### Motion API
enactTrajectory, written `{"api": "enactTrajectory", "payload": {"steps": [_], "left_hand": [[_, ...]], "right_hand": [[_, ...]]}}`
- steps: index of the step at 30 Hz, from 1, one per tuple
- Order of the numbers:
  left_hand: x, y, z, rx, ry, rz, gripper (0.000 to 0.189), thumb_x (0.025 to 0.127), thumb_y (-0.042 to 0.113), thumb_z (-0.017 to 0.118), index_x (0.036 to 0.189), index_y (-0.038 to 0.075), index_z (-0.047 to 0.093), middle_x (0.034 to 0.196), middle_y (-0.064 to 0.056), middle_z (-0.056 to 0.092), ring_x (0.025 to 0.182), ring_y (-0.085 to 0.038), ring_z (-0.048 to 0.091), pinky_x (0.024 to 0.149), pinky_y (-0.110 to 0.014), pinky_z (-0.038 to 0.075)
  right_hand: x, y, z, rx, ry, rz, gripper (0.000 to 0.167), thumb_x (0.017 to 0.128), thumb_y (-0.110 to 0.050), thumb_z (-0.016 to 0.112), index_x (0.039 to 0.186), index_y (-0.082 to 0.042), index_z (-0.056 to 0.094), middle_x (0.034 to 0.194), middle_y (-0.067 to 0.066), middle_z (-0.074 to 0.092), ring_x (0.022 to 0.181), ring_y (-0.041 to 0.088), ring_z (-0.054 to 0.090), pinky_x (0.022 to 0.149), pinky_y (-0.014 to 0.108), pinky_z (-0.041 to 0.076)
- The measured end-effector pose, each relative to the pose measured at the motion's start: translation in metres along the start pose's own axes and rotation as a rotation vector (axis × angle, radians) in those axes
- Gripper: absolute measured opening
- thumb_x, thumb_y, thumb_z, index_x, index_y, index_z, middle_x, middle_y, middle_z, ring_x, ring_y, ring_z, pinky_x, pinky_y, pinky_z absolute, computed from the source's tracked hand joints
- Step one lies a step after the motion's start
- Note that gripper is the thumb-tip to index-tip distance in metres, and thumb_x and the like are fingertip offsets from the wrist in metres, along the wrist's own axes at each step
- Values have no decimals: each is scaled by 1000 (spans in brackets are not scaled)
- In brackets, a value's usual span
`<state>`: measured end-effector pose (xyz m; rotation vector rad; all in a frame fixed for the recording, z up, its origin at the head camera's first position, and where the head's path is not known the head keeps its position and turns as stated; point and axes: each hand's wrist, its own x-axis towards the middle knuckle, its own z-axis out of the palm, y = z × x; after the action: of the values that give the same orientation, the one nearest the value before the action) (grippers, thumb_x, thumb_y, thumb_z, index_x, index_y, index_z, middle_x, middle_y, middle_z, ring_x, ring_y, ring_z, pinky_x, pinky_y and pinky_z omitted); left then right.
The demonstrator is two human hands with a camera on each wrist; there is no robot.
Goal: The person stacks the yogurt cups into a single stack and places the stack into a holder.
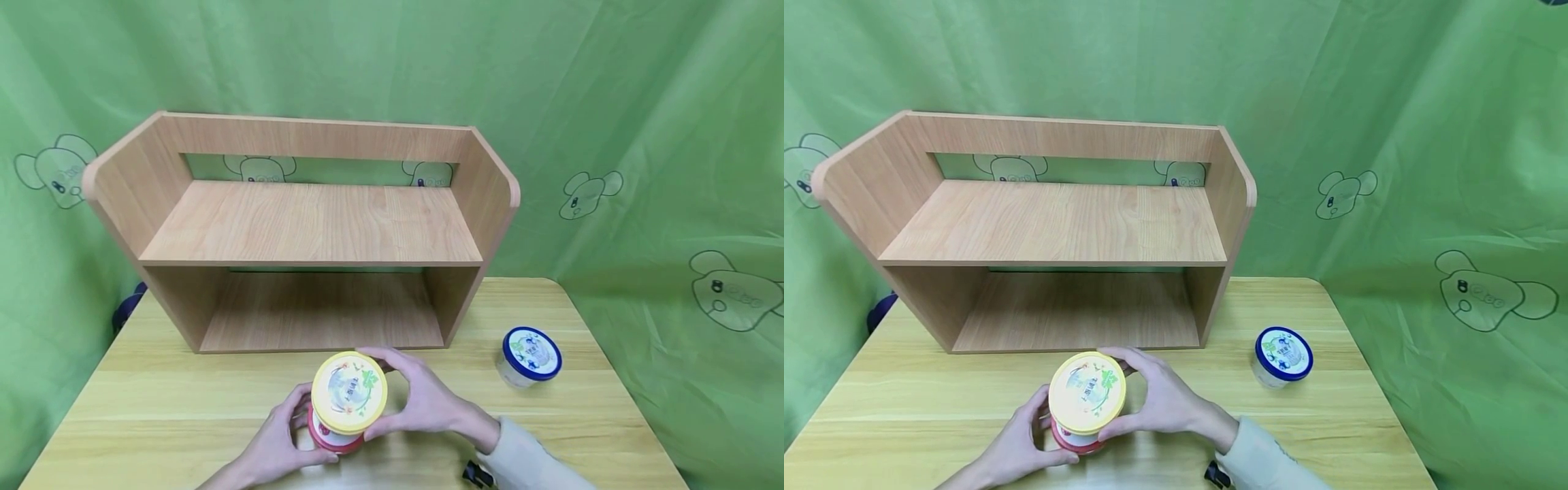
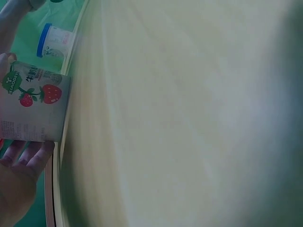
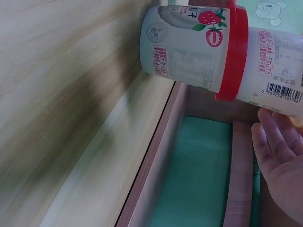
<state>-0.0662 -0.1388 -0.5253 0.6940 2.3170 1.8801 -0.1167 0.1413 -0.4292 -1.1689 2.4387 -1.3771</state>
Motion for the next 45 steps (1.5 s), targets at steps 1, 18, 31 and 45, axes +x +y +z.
{"api": "enactTrajectory", "payload": {"steps": [1, 18, 31, 45], "left_hand": [[0, 0, 0, -3, 1, 6, 86, 73, 20, 98, 143, 9, 49, 137, -18, 68, 126, 1, 62, 107, -24, 58], [0, 0, 1, -13, 6, -10, 87, 73, 19, 98, 143, 11, 49, 139, -17, 67, 126, 0, 63, 107, -25, 59], [0, -1, 1, -8, 7, -4, 86, 73, 19, 98, 143, 11, 49, 137, -17, 68, 124, 0, 64, 106, -24, 59], [1, 0, 1, -30, -4, 31, 84, 73, 15, 98, 142, 10, 49, 136, -19, 68, 125, 0, 64, 105, -25, 60]], "right_hand": [[0, 0, 0, -2, -2, 4, 109, 65, -30, 102, 157, -19, 46, 148, -4, 63, 128, 15, 62, 110, 36, 56], [1, 5, 3, -12, -9, -23, 107, 68, -30, 101, 157, -18, 44, 151, 0, 61, 127, 14, 63, 109, 32, 57], [3, 6, 4, -8, -15, -49, 107, 70, -29, 100, 157, -10, 44, 149, 2, 62, 126, 12, 62, 108, 33, 57], [-5, 4, 1, 0, -19, 14, 114, 70, -29, 99, 163, -19, 35, 146, 2, 62, 121, 8, 62, 110, 34, 56]]}}
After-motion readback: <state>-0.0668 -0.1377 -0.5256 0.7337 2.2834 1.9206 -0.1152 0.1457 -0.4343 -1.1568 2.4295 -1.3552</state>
